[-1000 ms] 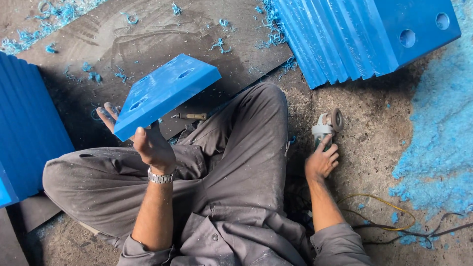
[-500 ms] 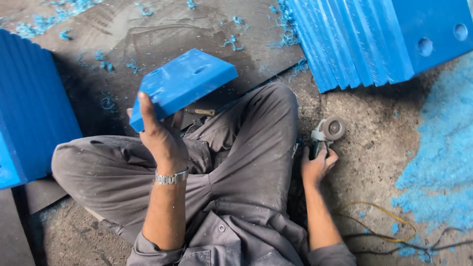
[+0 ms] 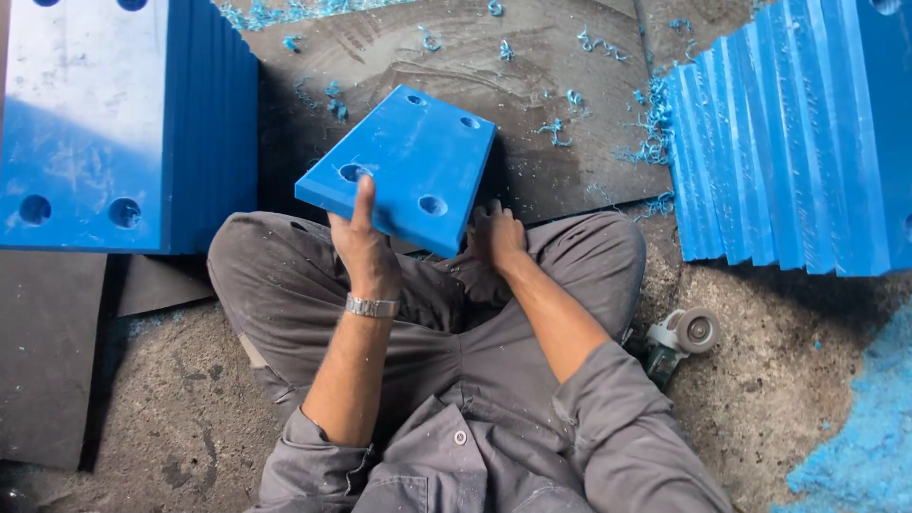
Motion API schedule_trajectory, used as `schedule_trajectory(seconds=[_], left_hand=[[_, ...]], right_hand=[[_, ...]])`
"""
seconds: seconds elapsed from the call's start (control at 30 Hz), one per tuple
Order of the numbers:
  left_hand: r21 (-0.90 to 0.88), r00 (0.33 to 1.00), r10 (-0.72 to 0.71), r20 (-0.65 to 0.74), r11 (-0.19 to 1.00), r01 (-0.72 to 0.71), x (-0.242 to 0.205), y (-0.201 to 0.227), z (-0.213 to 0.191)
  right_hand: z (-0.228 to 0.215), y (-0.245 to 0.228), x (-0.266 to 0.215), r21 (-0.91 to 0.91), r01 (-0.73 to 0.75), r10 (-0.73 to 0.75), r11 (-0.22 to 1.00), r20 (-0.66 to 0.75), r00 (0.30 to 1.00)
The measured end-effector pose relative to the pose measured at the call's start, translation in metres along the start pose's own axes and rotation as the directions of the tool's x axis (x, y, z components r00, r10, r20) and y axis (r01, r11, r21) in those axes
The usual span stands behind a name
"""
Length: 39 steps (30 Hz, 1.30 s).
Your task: Grinding the edges and deburring the holes of blue plastic industrial blocks using an angle grinder and a manual deburring tool.
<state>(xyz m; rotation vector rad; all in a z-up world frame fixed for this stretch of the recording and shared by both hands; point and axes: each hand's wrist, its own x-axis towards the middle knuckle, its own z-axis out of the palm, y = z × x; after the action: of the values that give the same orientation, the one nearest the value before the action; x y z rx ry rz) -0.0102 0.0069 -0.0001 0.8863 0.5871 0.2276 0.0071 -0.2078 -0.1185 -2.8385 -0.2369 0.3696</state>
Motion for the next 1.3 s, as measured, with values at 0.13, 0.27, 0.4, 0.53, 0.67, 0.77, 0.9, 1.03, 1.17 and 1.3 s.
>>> schedule_trajectory(seconds=[0.13,0.27,0.4,0.53,0.67,0.77,0.9,1.03,1.17,1.3], left_hand=[[0.107,0.988,0.075,-0.132,0.992,-0.061,0.003,-0.027,-0.037],[0.311,0.982,0.093,-0.162,0.950,-0.038,0.017,-0.031,-0.055],[0.402,0.990,0.002,-0.138,0.914,0.054,0.036,-0.028,-0.060],[0.336,0.977,-0.186,-0.104,0.918,0.210,0.059,-0.030,-0.041],[0.412,0.949,-0.298,0.106,0.881,0.231,0.088,-0.056,-0.023],[0.515,0.928,-0.337,0.156,0.830,0.215,0.120,-0.094,-0.022],[0.700,0.988,-0.063,0.143,0.712,-0.056,0.144,-0.141,-0.038],[0.613,0.951,-0.307,0.039,0.759,0.220,0.144,-0.140,-0.048],[0.662,1.000,0.020,0.001,0.749,-0.016,0.138,-0.170,-0.070],[0.920,0.966,-0.096,-0.238,0.296,0.256,0.080,-0.118,-0.049]], right_hand=[[0.090,0.029,0.030,-0.089,-0.041,0.044,0.995,0.038,0.998],[0.069,0.029,0.030,-0.091,-0.129,0.136,0.987,0.071,0.988],[-0.036,-0.006,0.014,0.035,-0.461,0.462,0.887,-0.016,0.887],[-0.042,0.044,0.006,0.298,-0.402,0.473,0.866,-0.225,0.852],[-0.067,0.042,-0.022,0.588,-0.244,0.436,0.771,-0.209,0.875],[-0.070,0.032,-0.032,0.535,-0.101,0.252,0.839,-0.217,0.943],[-0.072,0.004,-0.042,0.384,0.081,-0.006,0.920,-0.192,0.981],[-0.078,-0.020,-0.031,0.357,0.094,-0.051,0.929,-0.129,0.990],[-0.076,-0.047,-0.004,0.196,0.178,-0.159,0.964,-0.109,0.981],[-0.069,-0.069,0.036,-0.058,0.303,-0.305,0.951,-0.026,0.952]])
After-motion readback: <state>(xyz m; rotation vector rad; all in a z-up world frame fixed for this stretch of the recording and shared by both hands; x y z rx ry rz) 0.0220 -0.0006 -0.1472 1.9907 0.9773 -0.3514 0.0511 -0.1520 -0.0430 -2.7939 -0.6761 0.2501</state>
